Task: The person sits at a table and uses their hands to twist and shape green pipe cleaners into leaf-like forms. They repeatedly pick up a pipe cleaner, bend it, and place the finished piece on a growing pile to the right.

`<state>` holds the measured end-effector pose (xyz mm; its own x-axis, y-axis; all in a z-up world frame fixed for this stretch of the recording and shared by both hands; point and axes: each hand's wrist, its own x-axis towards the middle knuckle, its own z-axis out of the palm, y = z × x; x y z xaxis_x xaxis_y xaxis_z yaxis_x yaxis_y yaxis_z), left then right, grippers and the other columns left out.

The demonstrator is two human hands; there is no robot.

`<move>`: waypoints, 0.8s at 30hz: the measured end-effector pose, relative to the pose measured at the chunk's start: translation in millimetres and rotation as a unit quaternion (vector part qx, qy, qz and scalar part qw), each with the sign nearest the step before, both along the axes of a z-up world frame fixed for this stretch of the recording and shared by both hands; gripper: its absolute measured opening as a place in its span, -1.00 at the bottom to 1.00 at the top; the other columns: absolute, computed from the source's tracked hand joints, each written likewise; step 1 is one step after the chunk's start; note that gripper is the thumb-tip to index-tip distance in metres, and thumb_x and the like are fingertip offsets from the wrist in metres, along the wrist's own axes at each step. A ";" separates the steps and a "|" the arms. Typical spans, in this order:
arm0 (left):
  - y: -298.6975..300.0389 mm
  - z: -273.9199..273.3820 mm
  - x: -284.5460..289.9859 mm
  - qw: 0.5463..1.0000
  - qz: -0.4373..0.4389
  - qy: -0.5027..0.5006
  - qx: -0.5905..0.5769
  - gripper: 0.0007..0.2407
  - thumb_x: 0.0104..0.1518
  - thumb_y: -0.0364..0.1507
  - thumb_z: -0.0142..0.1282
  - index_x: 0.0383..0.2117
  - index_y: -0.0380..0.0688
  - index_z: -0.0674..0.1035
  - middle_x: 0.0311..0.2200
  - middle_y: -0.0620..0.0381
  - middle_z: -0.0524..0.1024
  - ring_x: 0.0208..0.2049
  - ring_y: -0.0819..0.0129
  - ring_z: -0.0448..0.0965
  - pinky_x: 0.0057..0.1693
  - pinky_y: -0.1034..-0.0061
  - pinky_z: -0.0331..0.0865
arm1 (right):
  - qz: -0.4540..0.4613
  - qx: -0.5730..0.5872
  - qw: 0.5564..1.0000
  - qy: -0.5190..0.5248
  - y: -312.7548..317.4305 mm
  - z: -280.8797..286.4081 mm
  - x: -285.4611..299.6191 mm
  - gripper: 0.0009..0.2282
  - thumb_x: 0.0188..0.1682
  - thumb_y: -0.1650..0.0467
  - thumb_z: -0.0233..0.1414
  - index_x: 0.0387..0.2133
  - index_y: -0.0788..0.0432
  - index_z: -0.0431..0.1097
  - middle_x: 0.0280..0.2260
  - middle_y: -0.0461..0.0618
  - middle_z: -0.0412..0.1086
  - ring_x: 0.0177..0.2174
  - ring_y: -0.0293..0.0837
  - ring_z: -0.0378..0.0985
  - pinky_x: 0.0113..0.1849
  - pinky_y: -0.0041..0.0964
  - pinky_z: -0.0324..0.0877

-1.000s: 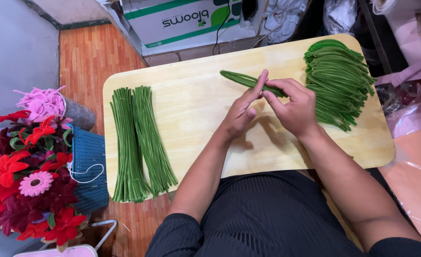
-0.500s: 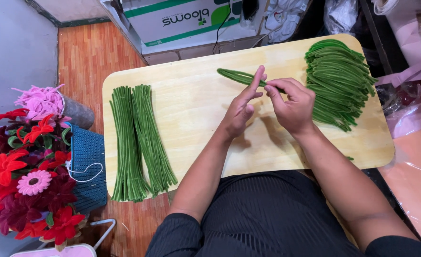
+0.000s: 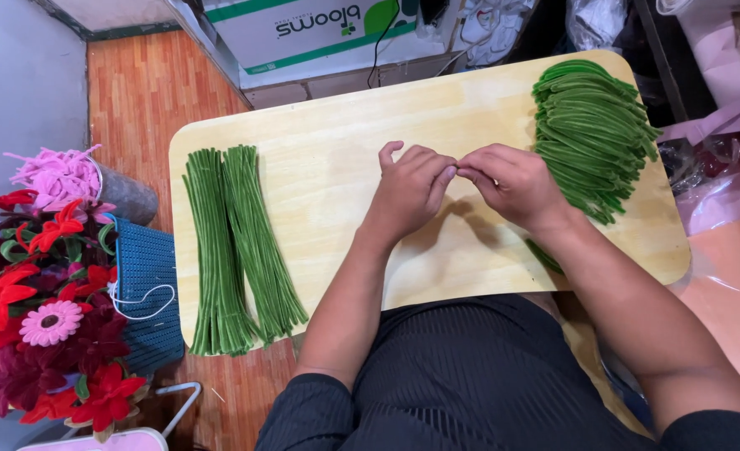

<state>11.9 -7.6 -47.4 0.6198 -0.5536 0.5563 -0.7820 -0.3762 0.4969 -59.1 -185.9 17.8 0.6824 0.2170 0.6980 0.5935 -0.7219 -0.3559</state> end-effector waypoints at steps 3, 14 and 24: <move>5.2 8.6 3.0 0.999 -0.029 0.019 0.019 -0.85 0.33 -0.28 -0.03 -0.26 0.18 0.63 -0.46 0.42 0.54 -0.20 0.44 0.58 0.20 0.12 0.13 | 0.010 0.004 1.000 0.011 -1.9 3.4 -4.6 -0.98 0.05 0.54 0.21 -0.31 0.22 0.56 -0.36 0.01 0.55 -0.41 0.07 0.60 -0.40 -0.14 0.49; 6.2 30.5 -8.7 0.999 -0.016 0.034 -0.013 -0.87 0.29 -0.32 0.03 -0.26 0.15 0.66 -0.51 0.36 0.53 -0.16 0.37 0.56 0.13 0.21 0.20 | -0.011 0.006 1.000 0.028 -4.4 1.5 -8.9 -0.97 0.04 0.53 0.22 -0.30 0.21 0.57 -0.36 0.02 0.54 -0.42 0.04 0.60 -0.40 -0.17 0.50; 0.5 9.6 -2.8 0.998 0.042 -0.016 -0.032 -0.89 0.25 -0.27 0.09 -0.32 0.20 0.68 -0.48 0.39 0.60 -0.17 0.39 0.54 0.07 0.27 0.24 | -0.055 0.101 0.989 0.089 -12.2 12.6 -19.5 -0.91 0.02 0.60 0.26 -0.25 0.24 0.61 -0.35 0.06 0.54 -0.45 -0.06 0.57 -0.39 -0.28 0.48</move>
<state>9.0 -7.1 -37.8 0.6431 -0.4631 0.6099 -0.7656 -0.4088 0.4968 -78.6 -198.1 30.4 0.8106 0.0031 0.5856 0.4299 -0.6822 -0.5915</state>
